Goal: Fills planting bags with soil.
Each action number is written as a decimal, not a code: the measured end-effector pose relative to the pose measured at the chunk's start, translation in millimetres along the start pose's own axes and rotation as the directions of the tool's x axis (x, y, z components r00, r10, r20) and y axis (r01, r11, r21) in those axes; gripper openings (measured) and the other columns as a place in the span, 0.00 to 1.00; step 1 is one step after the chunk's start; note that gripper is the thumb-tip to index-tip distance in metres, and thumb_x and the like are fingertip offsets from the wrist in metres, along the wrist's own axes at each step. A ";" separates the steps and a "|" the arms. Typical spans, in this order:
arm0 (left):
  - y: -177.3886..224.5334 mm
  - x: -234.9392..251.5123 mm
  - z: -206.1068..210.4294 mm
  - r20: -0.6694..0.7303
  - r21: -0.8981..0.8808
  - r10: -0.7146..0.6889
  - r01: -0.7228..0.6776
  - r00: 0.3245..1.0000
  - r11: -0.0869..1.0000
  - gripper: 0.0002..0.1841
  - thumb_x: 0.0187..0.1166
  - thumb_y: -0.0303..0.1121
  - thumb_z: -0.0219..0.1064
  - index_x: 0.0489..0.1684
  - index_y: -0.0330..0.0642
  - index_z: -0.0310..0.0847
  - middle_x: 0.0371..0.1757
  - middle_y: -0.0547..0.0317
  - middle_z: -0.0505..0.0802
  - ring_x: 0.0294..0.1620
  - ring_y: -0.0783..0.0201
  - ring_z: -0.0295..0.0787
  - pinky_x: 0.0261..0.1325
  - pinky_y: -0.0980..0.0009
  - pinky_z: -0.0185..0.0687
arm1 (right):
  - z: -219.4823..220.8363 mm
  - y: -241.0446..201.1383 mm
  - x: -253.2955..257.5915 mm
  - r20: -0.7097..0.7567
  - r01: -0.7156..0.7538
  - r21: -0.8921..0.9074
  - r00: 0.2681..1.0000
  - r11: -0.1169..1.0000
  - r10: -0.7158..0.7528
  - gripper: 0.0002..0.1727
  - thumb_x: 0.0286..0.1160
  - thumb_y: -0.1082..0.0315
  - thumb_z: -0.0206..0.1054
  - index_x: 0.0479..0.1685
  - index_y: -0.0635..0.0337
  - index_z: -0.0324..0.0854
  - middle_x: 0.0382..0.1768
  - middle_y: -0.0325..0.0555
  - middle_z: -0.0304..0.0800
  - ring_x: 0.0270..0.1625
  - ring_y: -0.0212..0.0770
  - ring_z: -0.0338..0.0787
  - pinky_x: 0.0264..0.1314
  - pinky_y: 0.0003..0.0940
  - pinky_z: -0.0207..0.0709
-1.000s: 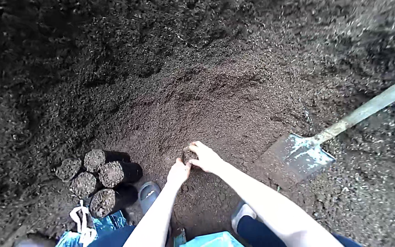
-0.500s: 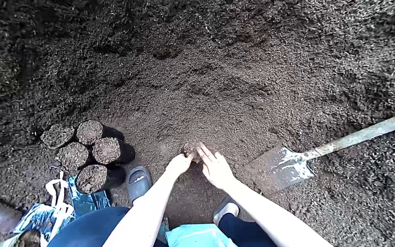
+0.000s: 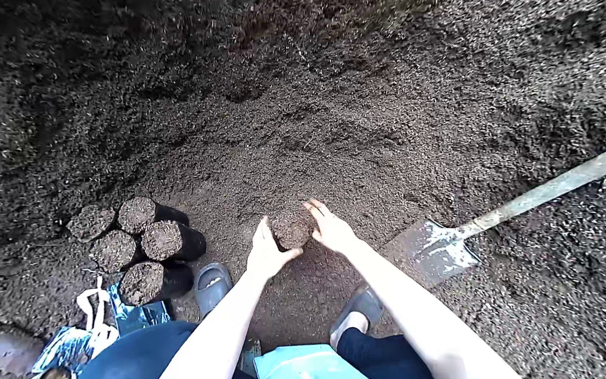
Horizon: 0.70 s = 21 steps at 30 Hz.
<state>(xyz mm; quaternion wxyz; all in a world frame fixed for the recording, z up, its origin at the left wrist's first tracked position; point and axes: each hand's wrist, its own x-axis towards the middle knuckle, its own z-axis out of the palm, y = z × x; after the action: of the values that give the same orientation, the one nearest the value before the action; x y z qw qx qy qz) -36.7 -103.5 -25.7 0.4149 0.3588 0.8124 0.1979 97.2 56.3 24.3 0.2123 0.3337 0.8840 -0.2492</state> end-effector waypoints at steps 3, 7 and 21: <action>-2.4 22.6 20.8 -0.124 -0.005 0.246 -0.248 0.961 0.969 0.75 0.50 0.67 0.84 0.96 0.34 0.36 0.98 0.43 0.44 0.98 0.49 0.39 0.97 0.56 0.40 | 4.7 22.7 12.3 0.146 -0.037 0.081 0.989 0.996 0.024 0.23 0.92 0.64 0.53 0.81 0.64 0.70 0.75 0.66 0.79 0.77 0.62 0.80 0.81 0.60 0.69; 16.4 31.1 19.7 -0.096 0.059 0.489 -0.486 0.867 0.872 0.42 0.77 0.48 0.74 0.89 0.37 0.63 0.91 0.52 0.70 0.98 0.50 0.46 0.98 0.48 0.29 | -19.9 51.2 -4.7 -0.113 -0.226 0.335 0.954 0.915 0.277 0.22 0.95 0.63 0.45 0.78 0.63 0.73 0.66 0.64 0.86 0.64 0.56 0.91 0.71 0.54 0.81; -1.5 34.0 -7.9 0.313 -0.376 -0.086 0.207 0.946 0.903 0.41 0.92 0.57 0.51 0.98 0.48 0.35 0.73 0.36 0.81 0.55 0.52 0.87 0.62 0.57 0.81 | 31.8 10.1 10.1 0.322 -0.285 0.527 0.939 0.801 0.122 0.30 0.96 0.47 0.42 0.64 0.66 0.76 0.43 0.49 0.81 0.34 0.37 0.80 0.43 0.35 0.77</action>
<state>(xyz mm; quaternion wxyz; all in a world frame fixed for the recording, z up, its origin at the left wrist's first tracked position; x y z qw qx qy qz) -57.4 -79.3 -40.2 0.6080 0.2278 0.7093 0.2746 103.9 49.3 -9.2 0.2488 0.4377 0.6910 -0.5187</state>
